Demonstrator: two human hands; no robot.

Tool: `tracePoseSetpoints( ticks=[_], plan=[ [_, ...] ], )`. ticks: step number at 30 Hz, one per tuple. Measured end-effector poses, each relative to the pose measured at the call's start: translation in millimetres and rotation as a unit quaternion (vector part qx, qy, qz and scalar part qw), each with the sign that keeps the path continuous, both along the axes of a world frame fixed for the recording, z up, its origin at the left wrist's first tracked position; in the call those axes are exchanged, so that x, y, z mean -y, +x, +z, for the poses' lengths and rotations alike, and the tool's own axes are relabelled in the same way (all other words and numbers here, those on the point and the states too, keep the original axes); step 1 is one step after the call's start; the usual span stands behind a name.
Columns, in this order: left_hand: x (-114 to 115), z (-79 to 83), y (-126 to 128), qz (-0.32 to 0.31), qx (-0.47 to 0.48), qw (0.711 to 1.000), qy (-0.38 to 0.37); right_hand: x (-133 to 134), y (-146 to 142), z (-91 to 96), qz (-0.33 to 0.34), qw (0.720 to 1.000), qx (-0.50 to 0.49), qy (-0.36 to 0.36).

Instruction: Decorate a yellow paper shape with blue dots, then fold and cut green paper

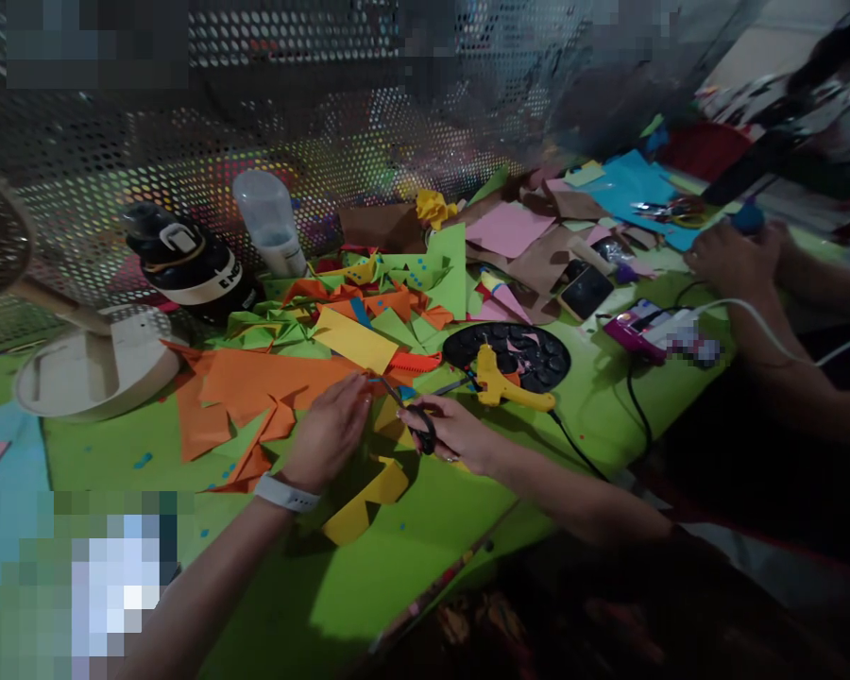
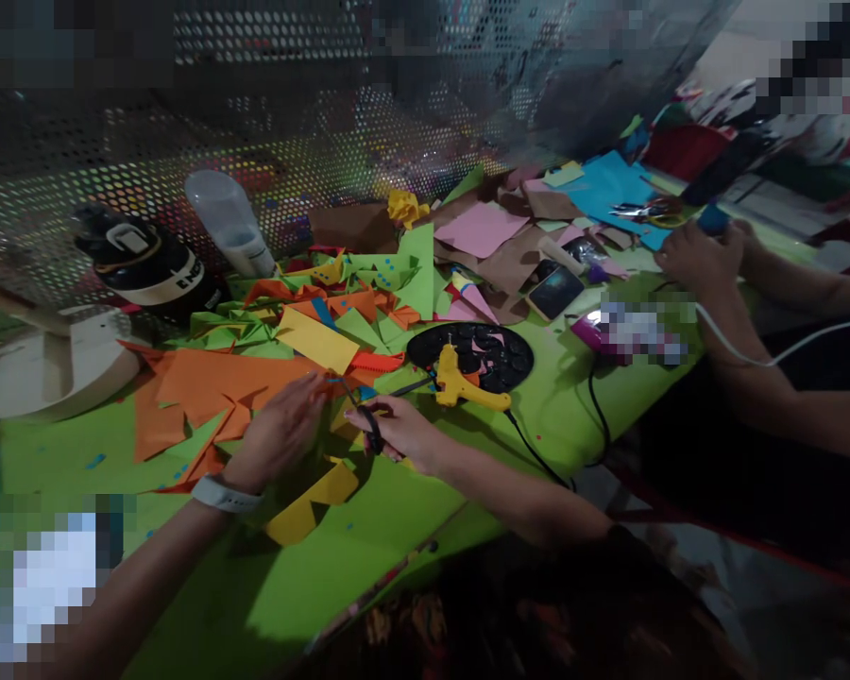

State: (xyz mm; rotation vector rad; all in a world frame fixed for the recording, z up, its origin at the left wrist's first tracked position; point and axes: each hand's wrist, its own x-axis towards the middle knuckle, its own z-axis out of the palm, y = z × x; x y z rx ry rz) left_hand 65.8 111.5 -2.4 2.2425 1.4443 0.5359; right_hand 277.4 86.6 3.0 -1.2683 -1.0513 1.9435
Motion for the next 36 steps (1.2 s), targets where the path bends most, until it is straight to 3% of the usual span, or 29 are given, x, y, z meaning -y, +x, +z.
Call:
tracePoseSetpoints(
  ticks=[2,4,7,10,13,21,36],
  plan=[
    [-1.8,9.8,-5.6,0.067,0.100,0.992,-0.029,2.3,2.7,4.6,0.026,0.999,0.004,0.019],
    [0.8,21.4,-9.9,0.135,0.204,0.963,-0.112,5.3,4.2,9.5,0.067,0.997,0.020,0.036],
    [13.8,37.4,-12.6,0.214,0.343,0.871,-0.281,10.3,3.3,14.9,0.109,0.991,0.048,0.055],
    [31.9,45.0,-13.1,0.220,0.430,0.789,-0.379,15.7,1.0,16.1,0.135,0.988,0.041,0.061],
    [47.2,45.2,-13.2,0.220,0.475,0.750,-0.404,21.5,0.0,14.0,0.154,0.986,0.015,0.064],
    [64.5,45.8,-8.4,0.250,0.514,0.718,-0.397,30.0,2.2,9.8,0.184,0.977,0.042,0.102],
    [74.7,41.4,-9.7,0.233,0.532,0.709,-0.400,31.1,5.1,17.0,0.213,0.970,0.046,0.104]
  ],
)
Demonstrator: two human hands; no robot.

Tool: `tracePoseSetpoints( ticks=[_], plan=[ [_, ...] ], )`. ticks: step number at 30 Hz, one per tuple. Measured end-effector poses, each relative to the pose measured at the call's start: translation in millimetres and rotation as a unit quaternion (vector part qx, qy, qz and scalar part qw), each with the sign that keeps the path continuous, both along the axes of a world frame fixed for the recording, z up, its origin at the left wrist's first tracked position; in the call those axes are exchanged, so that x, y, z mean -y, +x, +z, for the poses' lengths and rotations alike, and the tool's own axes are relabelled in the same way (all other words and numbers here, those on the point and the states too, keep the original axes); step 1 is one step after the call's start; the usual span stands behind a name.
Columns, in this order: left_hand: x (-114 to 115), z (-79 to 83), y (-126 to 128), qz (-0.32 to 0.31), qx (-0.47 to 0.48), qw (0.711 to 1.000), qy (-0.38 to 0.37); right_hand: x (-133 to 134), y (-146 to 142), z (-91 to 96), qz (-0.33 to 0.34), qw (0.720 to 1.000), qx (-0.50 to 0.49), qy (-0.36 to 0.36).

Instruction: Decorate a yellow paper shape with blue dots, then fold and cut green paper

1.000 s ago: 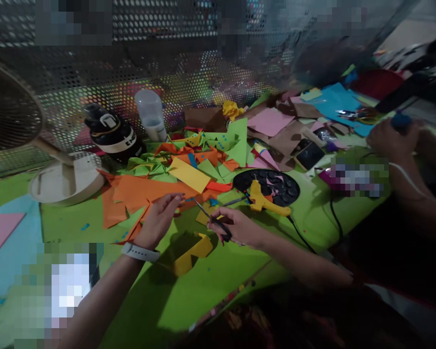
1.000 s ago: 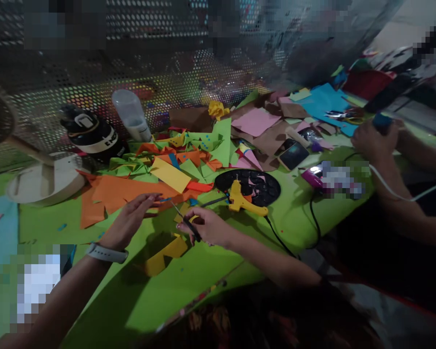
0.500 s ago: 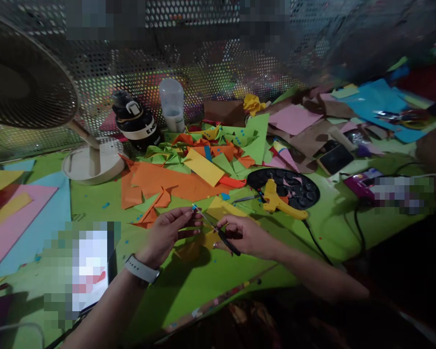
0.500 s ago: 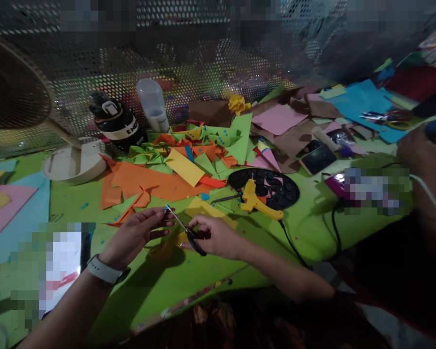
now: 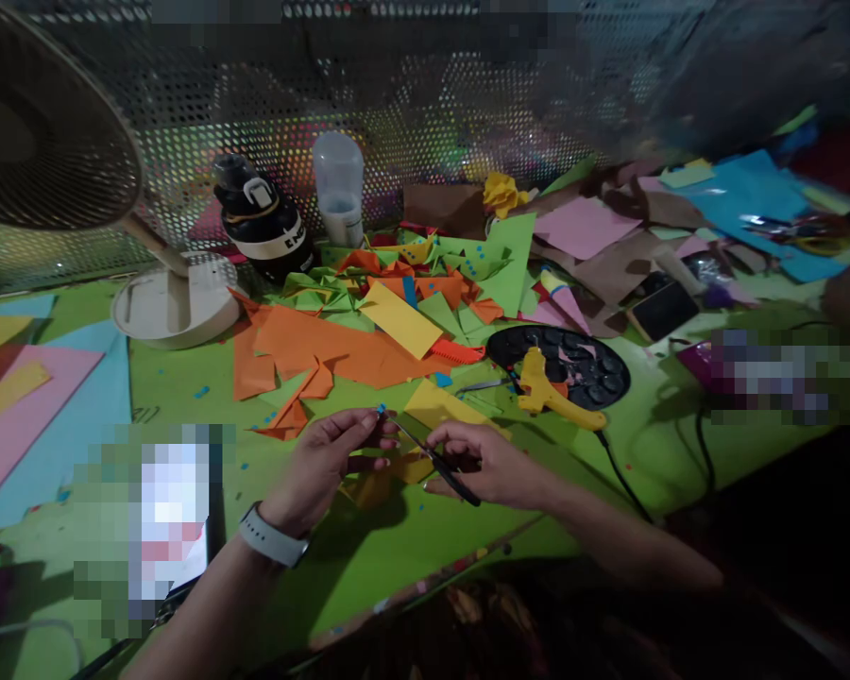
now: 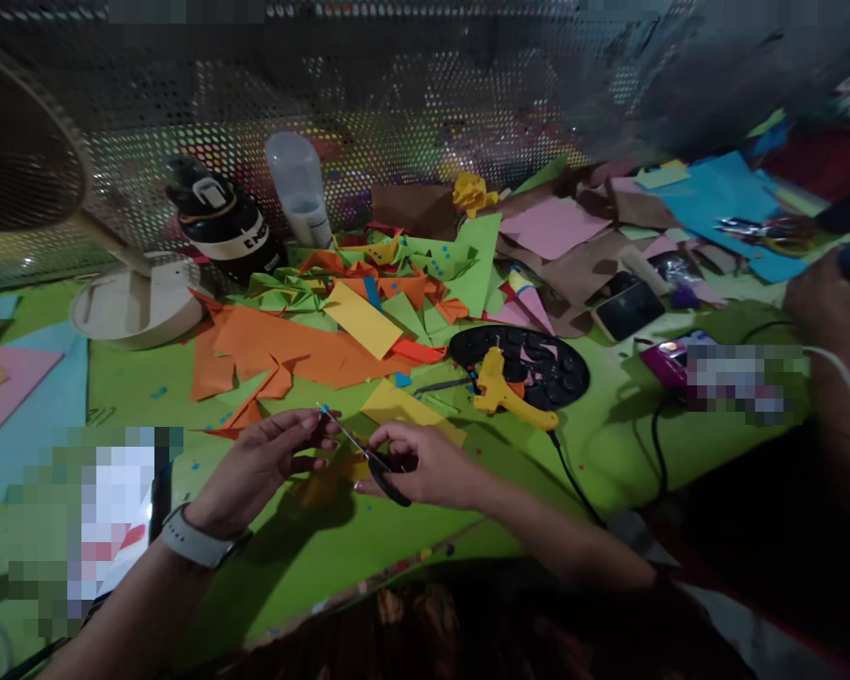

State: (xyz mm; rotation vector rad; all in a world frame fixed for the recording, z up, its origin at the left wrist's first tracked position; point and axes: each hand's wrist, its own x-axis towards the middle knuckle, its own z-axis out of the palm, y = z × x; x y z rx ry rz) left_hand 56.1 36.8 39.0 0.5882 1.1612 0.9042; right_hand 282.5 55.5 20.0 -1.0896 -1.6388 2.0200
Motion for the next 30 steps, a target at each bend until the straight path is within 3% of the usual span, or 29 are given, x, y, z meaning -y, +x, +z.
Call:
tracePoseSetpoints(
  ticks=[8,30],
  plan=[
    [1.1,-2.5,-0.2,-0.005,-0.004,1.000,0.000,1.5,1.2,-3.8,-0.002,0.999,0.029,0.016],
    [-1.8,-7.2,-0.7,0.014,0.014,0.999,-0.036,1.9,-0.4,-6.6,-0.024,0.999,0.030,-0.024]
  ],
)
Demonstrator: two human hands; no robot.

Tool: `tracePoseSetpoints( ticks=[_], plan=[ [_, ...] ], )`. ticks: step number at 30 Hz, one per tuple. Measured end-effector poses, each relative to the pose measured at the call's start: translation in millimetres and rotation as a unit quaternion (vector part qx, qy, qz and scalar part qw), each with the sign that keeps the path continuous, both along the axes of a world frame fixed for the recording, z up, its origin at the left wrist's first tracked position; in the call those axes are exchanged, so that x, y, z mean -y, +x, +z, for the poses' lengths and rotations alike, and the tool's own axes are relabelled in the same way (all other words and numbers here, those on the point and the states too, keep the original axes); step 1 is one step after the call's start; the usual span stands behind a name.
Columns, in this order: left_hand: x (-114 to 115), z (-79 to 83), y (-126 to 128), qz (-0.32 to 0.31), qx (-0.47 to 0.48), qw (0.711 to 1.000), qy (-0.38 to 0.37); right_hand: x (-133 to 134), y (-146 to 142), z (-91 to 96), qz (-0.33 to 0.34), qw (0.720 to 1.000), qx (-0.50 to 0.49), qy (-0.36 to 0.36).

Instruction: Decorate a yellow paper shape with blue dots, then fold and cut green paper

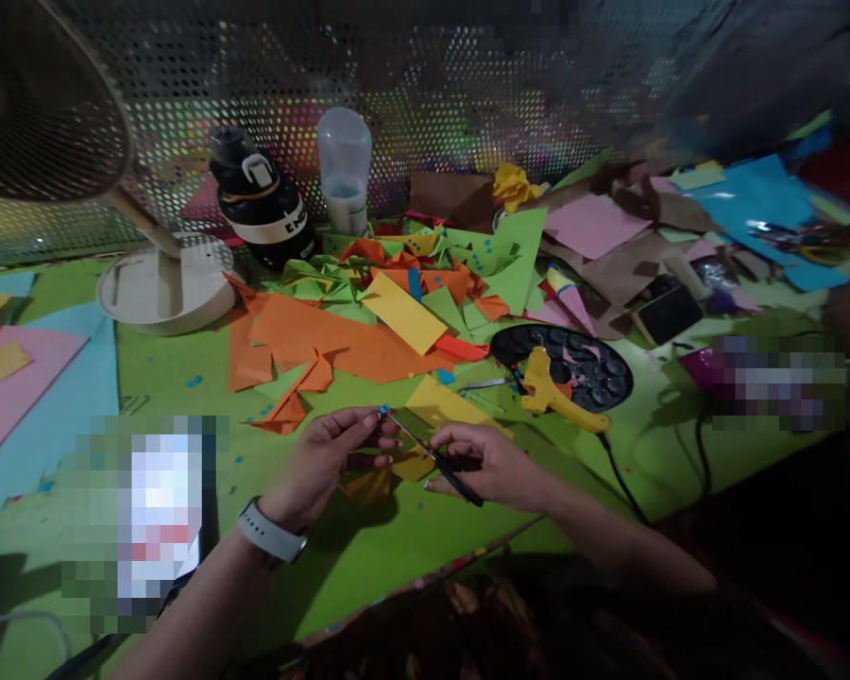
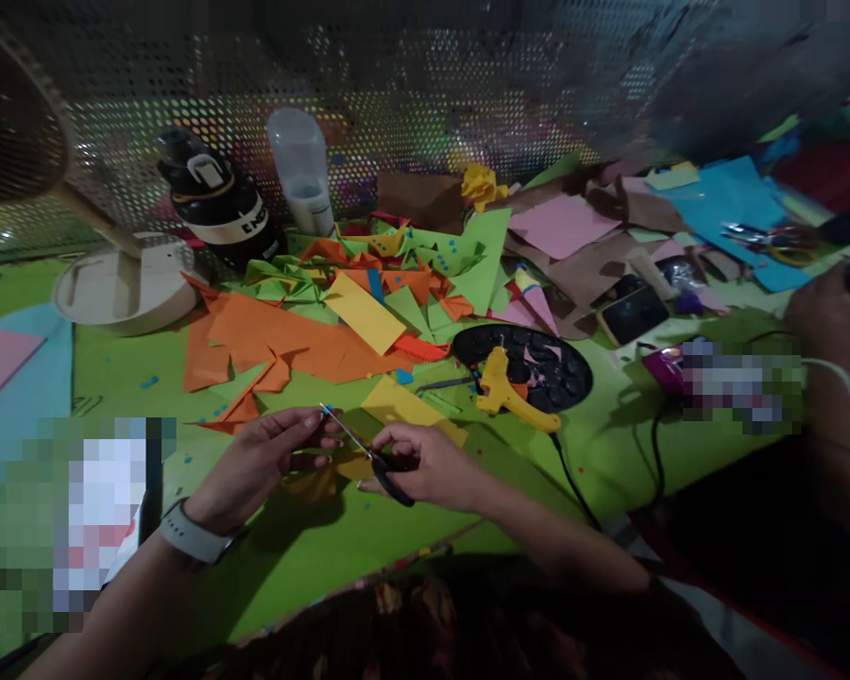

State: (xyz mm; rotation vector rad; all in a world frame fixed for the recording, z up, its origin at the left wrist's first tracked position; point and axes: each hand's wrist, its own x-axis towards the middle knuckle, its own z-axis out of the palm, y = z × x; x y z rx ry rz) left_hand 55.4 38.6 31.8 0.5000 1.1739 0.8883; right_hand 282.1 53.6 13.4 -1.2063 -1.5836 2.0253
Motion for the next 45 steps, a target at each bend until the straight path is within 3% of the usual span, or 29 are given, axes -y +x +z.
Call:
tracePoseSetpoints(
  ticks=[38,45],
  plan=[
    [1.6,-6.5,0.2,0.020,-0.001,1.000,-0.017,4.0,-1.5,-3.6,-0.037,0.998,-0.018,-0.042],
    [0.2,-1.4,1.3,0.021,0.003,0.999,-0.031,3.7,-2.0,-2.5,-0.029,0.999,-0.015,-0.036]
  ],
)
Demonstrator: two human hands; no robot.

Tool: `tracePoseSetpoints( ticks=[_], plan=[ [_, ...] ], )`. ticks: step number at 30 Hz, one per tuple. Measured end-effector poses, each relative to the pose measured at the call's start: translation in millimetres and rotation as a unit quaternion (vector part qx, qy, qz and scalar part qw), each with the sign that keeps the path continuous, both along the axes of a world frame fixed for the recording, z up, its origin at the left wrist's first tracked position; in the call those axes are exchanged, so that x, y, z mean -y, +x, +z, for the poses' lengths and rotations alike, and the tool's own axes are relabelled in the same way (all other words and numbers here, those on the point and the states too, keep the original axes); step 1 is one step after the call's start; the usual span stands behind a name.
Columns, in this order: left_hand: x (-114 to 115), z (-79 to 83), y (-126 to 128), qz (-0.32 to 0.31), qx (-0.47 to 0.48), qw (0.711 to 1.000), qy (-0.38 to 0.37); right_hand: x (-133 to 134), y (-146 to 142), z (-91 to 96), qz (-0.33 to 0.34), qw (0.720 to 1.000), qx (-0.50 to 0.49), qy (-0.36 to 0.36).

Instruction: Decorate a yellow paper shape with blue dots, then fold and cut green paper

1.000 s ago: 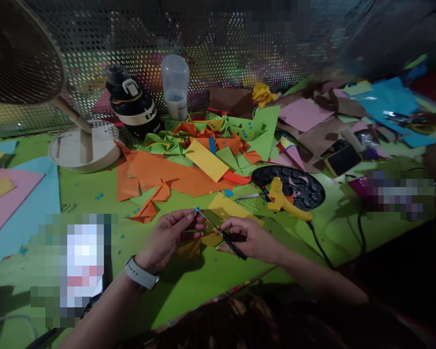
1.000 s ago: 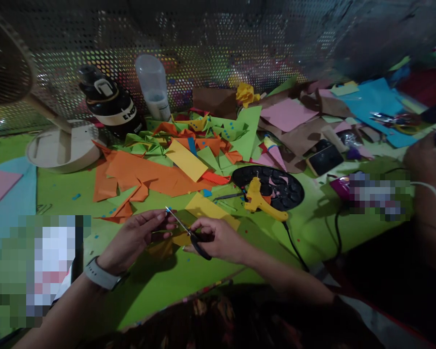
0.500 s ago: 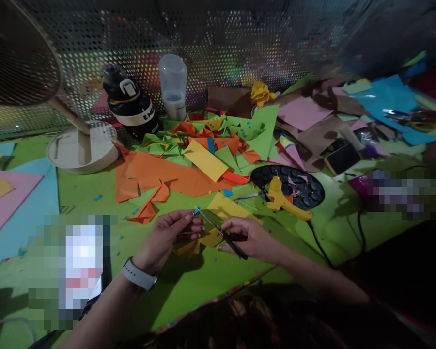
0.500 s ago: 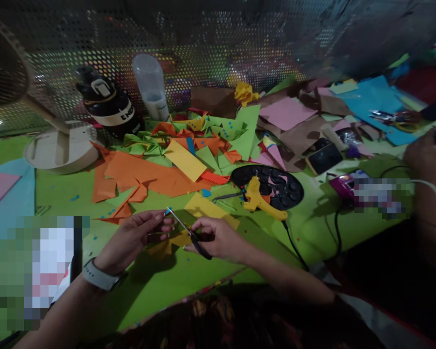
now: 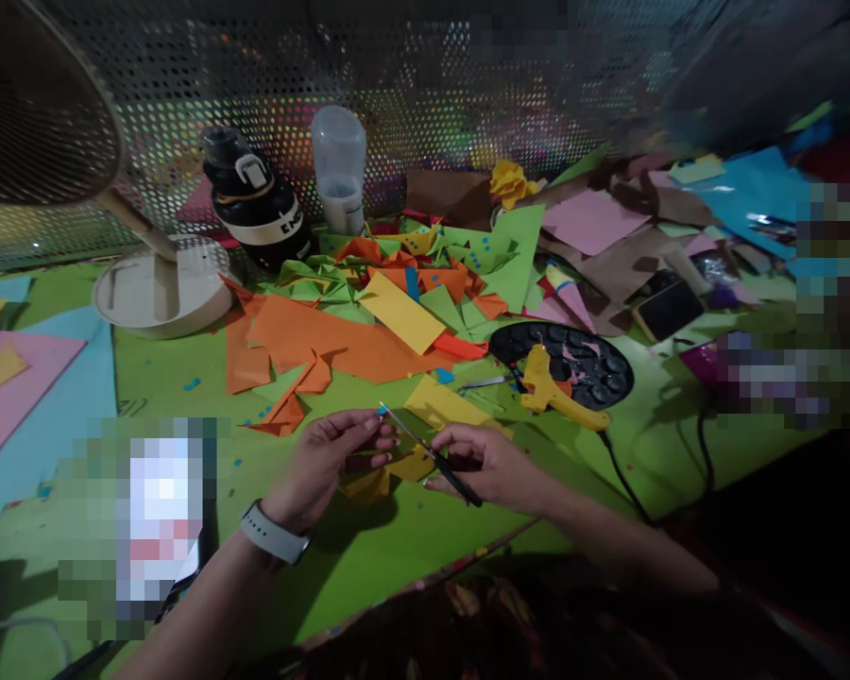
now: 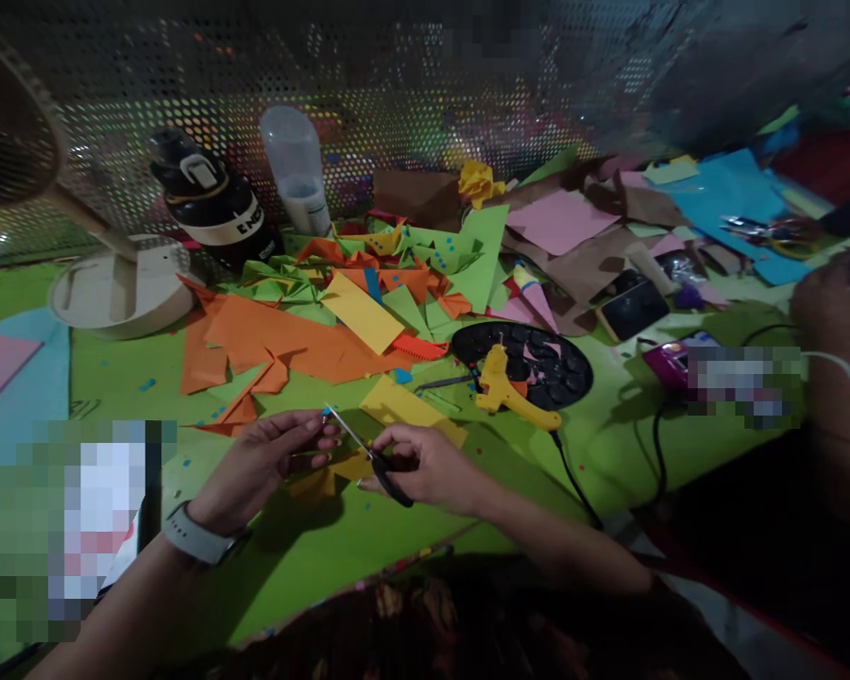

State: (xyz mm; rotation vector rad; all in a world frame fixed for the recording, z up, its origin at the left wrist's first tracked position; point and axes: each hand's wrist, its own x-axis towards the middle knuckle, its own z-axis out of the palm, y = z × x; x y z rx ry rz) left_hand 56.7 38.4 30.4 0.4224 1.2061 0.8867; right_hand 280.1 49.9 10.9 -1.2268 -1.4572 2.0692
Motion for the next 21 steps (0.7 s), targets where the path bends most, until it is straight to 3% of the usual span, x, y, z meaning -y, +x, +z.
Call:
tracePoseSetpoints(
  ticks=[21],
  plan=[
    [2.6,-1.1,-3.9,0.016,0.012,0.999,0.030,2.0,3.3,-1.6,0.025,0.999,0.010,0.045]
  ],
)
